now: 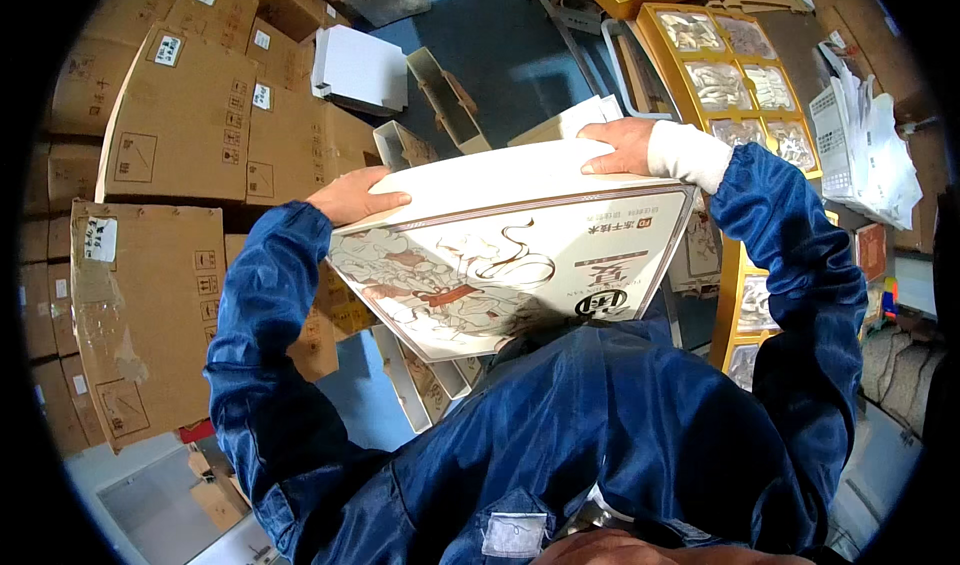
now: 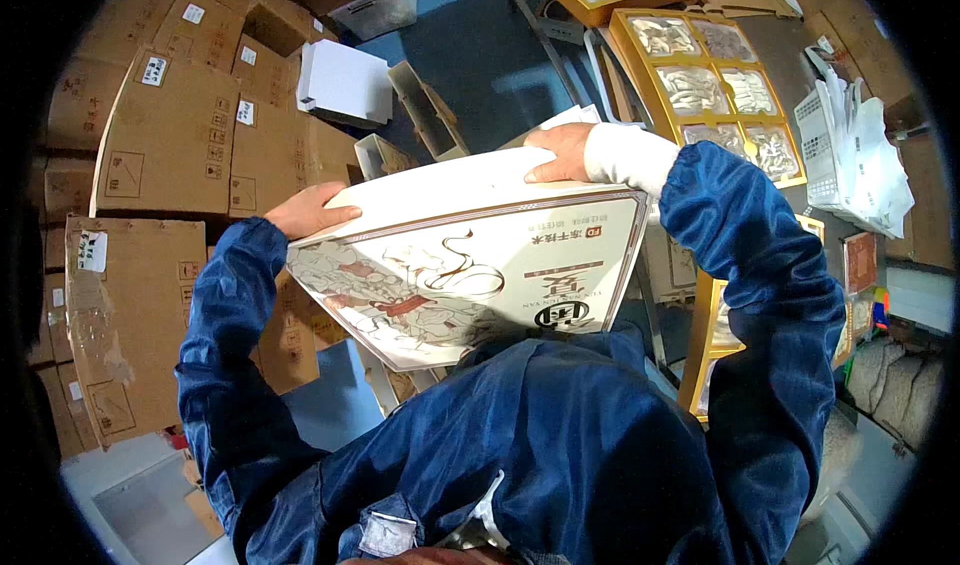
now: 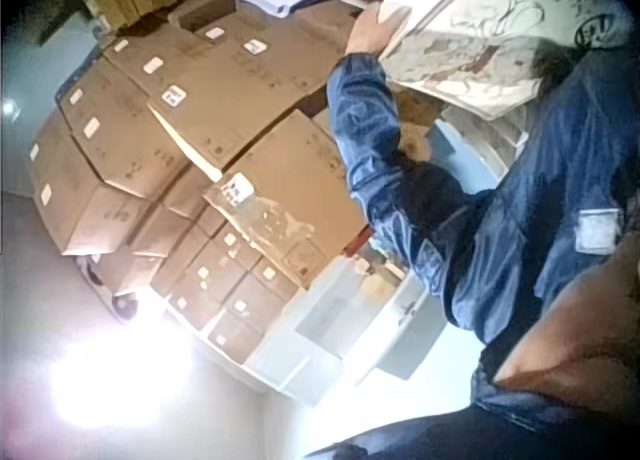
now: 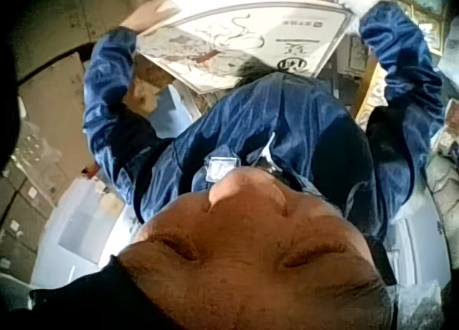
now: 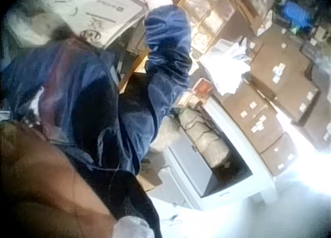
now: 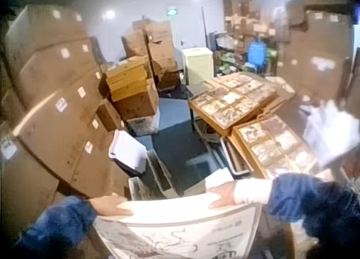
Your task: The person assembles flat-packed cardboard boxes by folding the sides and tucking in the tabs. They repeatedly pick up a flat sheet, fold it into a box shape, and place it on a growing stack of completed boxes.
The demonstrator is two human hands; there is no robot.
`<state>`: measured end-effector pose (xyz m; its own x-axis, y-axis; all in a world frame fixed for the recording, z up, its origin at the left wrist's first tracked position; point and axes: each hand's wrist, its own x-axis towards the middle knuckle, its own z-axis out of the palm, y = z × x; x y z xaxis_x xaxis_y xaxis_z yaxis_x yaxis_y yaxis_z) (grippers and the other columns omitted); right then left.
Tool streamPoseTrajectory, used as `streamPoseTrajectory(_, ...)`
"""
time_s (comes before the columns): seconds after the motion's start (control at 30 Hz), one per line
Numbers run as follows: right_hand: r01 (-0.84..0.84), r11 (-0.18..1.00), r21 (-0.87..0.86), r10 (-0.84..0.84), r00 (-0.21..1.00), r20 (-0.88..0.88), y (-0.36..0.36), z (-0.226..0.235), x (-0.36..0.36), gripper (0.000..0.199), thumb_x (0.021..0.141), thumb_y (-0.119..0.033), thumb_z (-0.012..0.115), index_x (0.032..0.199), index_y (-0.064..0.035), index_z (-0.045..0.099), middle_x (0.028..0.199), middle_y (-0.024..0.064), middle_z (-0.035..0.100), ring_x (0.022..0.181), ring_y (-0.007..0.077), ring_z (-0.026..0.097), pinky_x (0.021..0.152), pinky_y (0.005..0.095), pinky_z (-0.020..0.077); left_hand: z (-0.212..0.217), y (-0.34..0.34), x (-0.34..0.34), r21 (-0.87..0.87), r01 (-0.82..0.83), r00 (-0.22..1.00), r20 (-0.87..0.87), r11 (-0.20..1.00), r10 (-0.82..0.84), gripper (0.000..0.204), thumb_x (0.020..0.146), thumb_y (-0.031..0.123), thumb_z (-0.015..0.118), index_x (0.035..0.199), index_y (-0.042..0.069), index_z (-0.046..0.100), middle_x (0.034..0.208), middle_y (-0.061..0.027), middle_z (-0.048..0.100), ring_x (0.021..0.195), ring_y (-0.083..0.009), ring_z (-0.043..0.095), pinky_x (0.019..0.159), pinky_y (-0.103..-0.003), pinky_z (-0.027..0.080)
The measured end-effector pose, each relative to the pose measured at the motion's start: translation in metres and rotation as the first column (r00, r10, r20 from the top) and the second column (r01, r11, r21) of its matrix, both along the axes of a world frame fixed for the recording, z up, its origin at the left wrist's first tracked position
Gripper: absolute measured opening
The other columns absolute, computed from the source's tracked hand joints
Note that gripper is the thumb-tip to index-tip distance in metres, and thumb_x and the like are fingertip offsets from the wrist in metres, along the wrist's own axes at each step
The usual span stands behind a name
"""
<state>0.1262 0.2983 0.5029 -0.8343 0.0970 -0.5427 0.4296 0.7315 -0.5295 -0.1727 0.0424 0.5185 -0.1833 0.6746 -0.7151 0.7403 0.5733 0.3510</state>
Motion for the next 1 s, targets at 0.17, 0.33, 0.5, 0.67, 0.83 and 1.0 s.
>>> streamPoseTrajectory(0.17,-0.020,0.982,-0.186,-0.028,0.967,-0.253,0.009,-0.011,0.020,0.061,0.089,-0.051,0.042,0.127,-0.0031,0.047,0.120,0.0209,0.053,0.112,0.0333,0.050,0.097,0.0392,0.0378,0.013,-0.006,0.017,0.206,-0.131,0.938,0.343,0.970,0.054,0.092,0.073,0.061,0.061,0.140,0.008,0.025,0.139,-0.0194,0.032,0.126,-0.0349,0.034,0.104,-0.043,0.029)
streamPoseTrajectory(0.33,-0.006,0.998,-0.069,-0.007,0.982,-0.187,-0.001,-0.003,0.013,0.054,0.088,-0.043,0.049,0.125,-0.0024,0.047,0.119,0.0205,0.052,0.114,0.0347,0.048,0.099,0.0387,0.0361,0.060,0.016,0.084,0.230,0.262,0.964,-0.017,0.937,-0.265,0.096,0.066,0.035,0.075,0.140,0.006,0.022,0.134,-0.0219,0.034,0.125,-0.0378,0.033,0.105,-0.045,0.026)
streamPoseTrajectory(0.5,0.379,0.920,-0.102,-0.304,0.524,-0.796,0.054,0.017,0.067,0.054,0.088,-0.027,0.056,0.134,-0.0045,0.037,0.135,0.0135,0.041,0.126,0.0258,0.038,0.106,0.0350,0.0294,0.082,-0.027,0.057,0.471,-0.106,0.984,0.178,0.876,0.023,0.091,0.062,0.005,0.073,0.139,0.007,0.024,0.134,-0.0148,0.036,0.126,-0.0270,0.034,0.106,-0.036,0.027)
streamPoseTrajectory(0.67,0.637,0.588,-0.499,-0.778,0.278,-0.563,0.098,-0.053,0.144,0.062,0.086,-0.031,0.061,0.134,-0.0022,0.035,0.130,0.0140,0.046,0.118,0.0233,0.045,0.098,0.0355,0.0377,0.104,-0.063,0.026,0.606,-0.408,0.911,0.314,0.683,0.266,0.098,0.068,0.032,0.075,0.143,0.012,0.016,0.131,-0.0135,0.043,0.122,-0.0248,0.041,0.102,-0.037,0.032)
streamPoseTrajectory(0.83,0.401,0.291,-0.868,-0.940,0.289,-0.182,0.035,-0.070,0.104,0.057,0.086,-0.024,0.062,0.131,0.0021,0.037,0.125,0.0129,0.049,0.112,0.0201,0.050,0.093,0.0353,0.0428,0.106,-0.085,0.022,0.701,-0.541,0.841,0.438,0.464,0.319,0.098,0.070,0.042,0.072,0.143,0.009,0.014,0.133,-0.0133,0.041,0.121,-0.0234,0.041,0.101,-0.037,0.034)
streamPoseTrajectory(1.0,0.003,0.067,-0.998,-0.887,0.458,-0.059,-0.008,-0.036,0.061,0.050,0.084,-0.016,0.063,0.126,0.0031,0.043,0.119,0.0128,0.053,0.102,0.0188,0.056,0.088,0.0294,0.0466,0.081,-0.106,0.027,0.578,-0.776,0.630,0.710,0.253,0.313,0.077,0.082,0.029,0.062,0.142,0.009,0.017,0.124,-0.0126,0.047,0.107,-0.0219,0.052,0.086,-0.034,0.047)
